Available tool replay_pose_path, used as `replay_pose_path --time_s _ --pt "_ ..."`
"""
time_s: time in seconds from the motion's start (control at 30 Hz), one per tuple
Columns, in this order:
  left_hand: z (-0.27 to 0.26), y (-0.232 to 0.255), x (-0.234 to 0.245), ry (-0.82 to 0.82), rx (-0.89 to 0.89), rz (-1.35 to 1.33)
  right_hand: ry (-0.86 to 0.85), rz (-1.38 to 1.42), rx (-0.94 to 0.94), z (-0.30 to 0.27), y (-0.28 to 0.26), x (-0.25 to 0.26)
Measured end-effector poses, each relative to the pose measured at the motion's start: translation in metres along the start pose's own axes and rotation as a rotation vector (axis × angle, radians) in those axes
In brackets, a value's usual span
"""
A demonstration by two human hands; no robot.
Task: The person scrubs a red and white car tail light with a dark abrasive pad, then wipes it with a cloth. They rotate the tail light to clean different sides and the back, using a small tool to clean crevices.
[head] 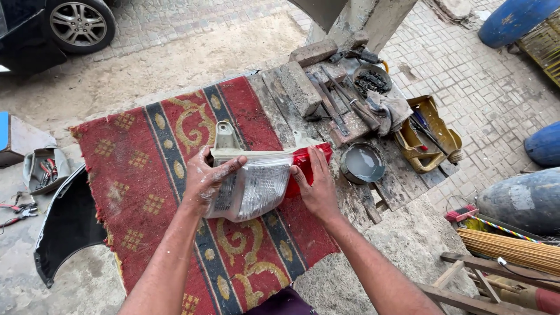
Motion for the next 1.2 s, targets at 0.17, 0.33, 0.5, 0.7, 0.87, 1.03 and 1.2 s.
replay_pose_path --time_s 0.17,0.33,0.5,0.7,0.87,1.03,1.2 --pt "0.007 0.013 -0.021 -0.012 0.014 -0.008 0.035 0.033 -0.023 0.02 0.029 0.031" --pt "0.032 -0.001 -0.025 -0.039 0.037 0.034 0.22 -0.072 -0.001 0.054 0.135 0.079" --pt "0.018 0.011 -0.036 -0.04 0.058 0.11 0.306 0.319 -0.535 0.103 0.255 0.162" --pt "0.024 -0.008 -0.035 -0.01 0.068 0.114 0.339 0.325 -0.629 0.18 0.378 0.206" --pt "0.034 -0.008 -0.026 -0.015 0.136 0.137 0.242 0.33 -0.74 0.207 0.322 0.195" --pt "0.04 -0.007 -0.025 -0.035 0.223 0.154 0.55 0.362 -0.922 0.209 0.277 0.208" --pt "0.044 -0.005 -0.027 -0.028 0.263 0.128 0.907 0.833 -0.818 0.203 0.222 0.236"
Point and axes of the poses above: each hand's wrist, its own z-axis towards the middle knuckle, its own x-axis out of the back of the hand, y = z × x, the point moved 3 cm from there along z, towards the middle knuckle, and after that the axes turned 7 degrees about x, right-handed, at the moved point
